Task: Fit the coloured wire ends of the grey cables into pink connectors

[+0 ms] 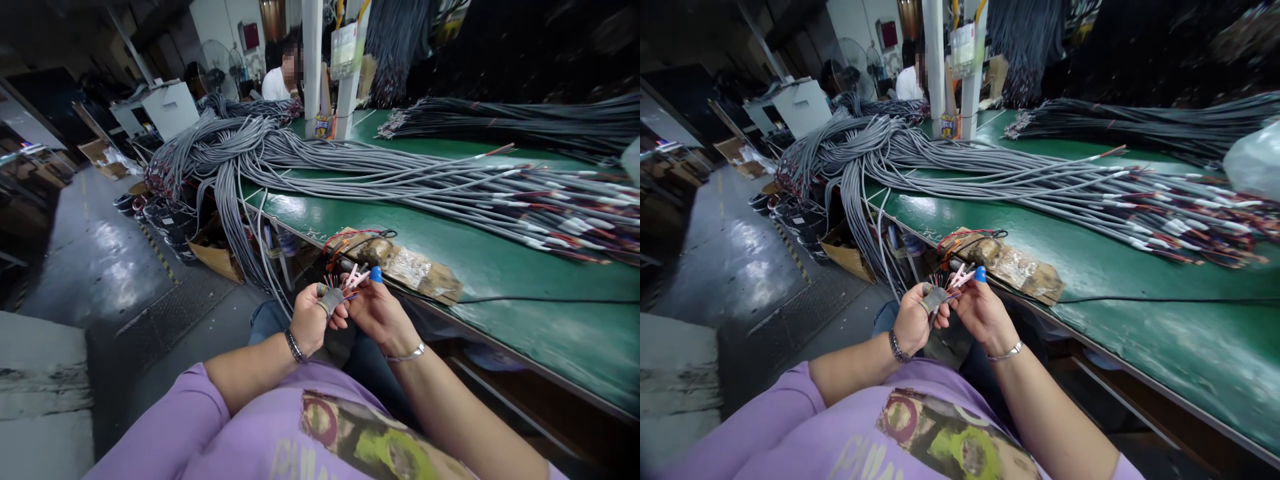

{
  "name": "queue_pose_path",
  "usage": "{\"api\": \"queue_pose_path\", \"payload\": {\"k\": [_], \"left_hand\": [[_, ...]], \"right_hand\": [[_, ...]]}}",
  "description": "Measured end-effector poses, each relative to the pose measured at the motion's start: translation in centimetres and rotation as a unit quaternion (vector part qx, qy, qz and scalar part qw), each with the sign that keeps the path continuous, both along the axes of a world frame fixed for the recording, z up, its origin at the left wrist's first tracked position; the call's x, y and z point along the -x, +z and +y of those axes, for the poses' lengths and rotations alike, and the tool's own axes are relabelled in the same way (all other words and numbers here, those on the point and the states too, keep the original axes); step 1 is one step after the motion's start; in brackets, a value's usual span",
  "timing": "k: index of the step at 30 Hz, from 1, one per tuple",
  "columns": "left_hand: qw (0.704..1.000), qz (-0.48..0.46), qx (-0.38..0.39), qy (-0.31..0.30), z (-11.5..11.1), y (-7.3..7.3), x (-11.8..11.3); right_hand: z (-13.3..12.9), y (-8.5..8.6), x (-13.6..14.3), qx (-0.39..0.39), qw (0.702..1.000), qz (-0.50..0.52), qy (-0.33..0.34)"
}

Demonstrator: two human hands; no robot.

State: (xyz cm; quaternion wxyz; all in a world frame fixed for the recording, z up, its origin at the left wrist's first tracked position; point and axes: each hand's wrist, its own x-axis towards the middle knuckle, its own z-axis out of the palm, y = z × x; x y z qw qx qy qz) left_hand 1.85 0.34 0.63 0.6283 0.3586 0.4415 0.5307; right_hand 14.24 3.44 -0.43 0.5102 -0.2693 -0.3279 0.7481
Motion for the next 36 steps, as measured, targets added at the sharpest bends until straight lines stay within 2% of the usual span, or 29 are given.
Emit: {"api": "queue_pose_path", "payload": {"k": [3, 9, 12, 16, 23, 26, 29, 33, 36], "left_hand": [[1.000, 0.003, 0.009, 0.002, 0.1, -0.1, -0.2], [1.000, 0.015, 0.012, -0.004, 0.1, -0.5, -0.2], [1.000, 0.015, 0.014, -0.008, 0.0, -0.5, -0.1], [1.000, 0.019, 0.011, -0.012, -0.3, -0.4, 0.2], [0.998, 0.050, 0.005, -0.025, -1.0, -1.3, 1.0], [0.996, 0.077, 0.004, -0.042, -1.1, -1.7, 1.3], [0.989, 0.108, -0.001, -0.100, -1.0, -1.8, 1.6], [0.966, 0.148, 0.013, -0.210, -0.7, -1.5, 2.0], [0.965, 0.147, 0.030, -0.213, -0.5, -1.2, 2.0]], "right_hand": [[0.4, 0.0, 0.3, 0.020, 0.999, 0.022, 0.020], [1.1, -0.9, 0.8, 0.085, 0.990, 0.073, -0.089], [0.8, -0.9, 0.8, 0.109, 0.985, 0.104, -0.082], [0.1, -0.9, 0.3, 0.096, 0.988, 0.104, -0.056], [-0.8, -0.5, -1.1, 0.080, 0.996, -0.012, 0.040], [-1.0, -0.1, -1.5, 0.040, 0.994, -0.098, 0.035], [-1.2, 0.3, -1.7, -0.023, 0.984, -0.176, 0.018], [-1.4, 0.6, -1.7, -0.064, 0.972, -0.220, 0.048], [-1.5, 0.2, -1.7, -0.044, 0.977, -0.204, 0.033]]}}
